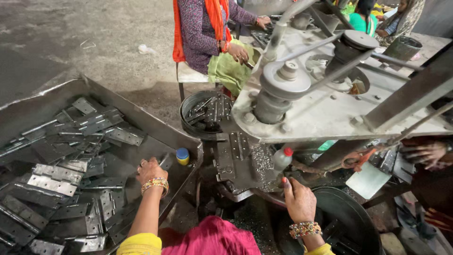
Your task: The person is operating a punch press to manufacture metal hinges. They pick up a raw metal hinge component, place it into the press, activate the machine to punch or bend the part, and then discard the finished piece into a bin.
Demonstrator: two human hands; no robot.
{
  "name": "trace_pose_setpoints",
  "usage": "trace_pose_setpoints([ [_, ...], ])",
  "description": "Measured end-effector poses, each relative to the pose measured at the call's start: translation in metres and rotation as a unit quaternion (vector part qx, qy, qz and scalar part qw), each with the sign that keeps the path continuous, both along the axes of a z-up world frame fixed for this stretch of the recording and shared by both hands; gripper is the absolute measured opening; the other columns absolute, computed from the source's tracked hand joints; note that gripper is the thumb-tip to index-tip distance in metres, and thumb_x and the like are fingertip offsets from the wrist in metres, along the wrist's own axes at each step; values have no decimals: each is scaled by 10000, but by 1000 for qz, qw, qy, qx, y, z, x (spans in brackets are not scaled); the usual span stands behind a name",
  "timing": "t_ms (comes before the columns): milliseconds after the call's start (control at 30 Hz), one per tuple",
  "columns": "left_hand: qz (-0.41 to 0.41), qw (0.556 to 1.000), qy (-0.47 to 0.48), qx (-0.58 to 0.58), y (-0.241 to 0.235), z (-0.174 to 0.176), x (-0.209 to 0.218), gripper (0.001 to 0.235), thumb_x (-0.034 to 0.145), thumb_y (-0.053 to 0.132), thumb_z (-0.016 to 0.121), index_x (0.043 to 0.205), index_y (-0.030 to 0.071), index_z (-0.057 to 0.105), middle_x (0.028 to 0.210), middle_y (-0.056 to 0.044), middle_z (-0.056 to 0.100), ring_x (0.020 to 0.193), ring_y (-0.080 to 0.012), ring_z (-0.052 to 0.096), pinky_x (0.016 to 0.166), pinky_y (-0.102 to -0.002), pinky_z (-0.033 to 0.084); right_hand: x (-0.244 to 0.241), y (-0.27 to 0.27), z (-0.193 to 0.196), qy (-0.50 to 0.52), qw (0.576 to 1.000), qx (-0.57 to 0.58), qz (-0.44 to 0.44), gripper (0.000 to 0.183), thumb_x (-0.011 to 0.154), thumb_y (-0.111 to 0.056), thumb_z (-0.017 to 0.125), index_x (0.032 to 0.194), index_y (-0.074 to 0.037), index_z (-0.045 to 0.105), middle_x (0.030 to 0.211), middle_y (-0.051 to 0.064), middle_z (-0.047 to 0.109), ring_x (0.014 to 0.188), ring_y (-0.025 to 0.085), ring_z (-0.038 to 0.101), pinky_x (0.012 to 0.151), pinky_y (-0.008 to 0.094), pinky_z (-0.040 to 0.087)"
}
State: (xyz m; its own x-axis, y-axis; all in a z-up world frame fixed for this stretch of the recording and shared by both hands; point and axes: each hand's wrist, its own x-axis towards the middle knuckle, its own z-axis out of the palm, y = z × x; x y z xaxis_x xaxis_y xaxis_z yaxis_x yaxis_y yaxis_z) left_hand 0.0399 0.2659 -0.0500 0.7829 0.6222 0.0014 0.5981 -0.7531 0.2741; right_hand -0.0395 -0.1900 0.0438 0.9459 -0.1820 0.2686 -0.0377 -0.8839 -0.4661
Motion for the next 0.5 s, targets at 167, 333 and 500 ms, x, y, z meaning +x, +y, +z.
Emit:
trace_pose_setpoints([
  [167, -76, 997, 16, 26, -6, 15, -8, 556, 847, 159, 727, 1371, 256, 568, 1417, -79, 577, 1330, -317, 568, 1055, -615, 466, 1, -1, -1, -28, 1000, 0, 11, 449, 972, -468, 522, 1030, -82, 744, 808, 200, 722, 831, 425, 687, 725, 543, 514],
  [333, -59, 995, 45, 60, -5, 41, -30, 701, 802, 265, 783, 1446, 314, 511, 1389, -93, 588, 1218, -312, 624, 1050, -562, 464, -1, -1, 0, 3, 1000, 21, 21, 431, 976, -471, 516, 1037, -114, 749, 821, 182, 739, 841, 419, 696, 737, 538, 523],
  [500, -36, 995, 64, 61, 9, 38, -53, 496, 896, 314, 696, 1389, 341, 647, 1248, -135, 707, 1138, -334, 704, 948, -442, 585, 0, -1, 2, 22, 1000, 12, 17, 423, 985, -485, 523, 1022, -143, 768, 853, 181, 743, 862, 415, 698, 758, 533, 529],
])
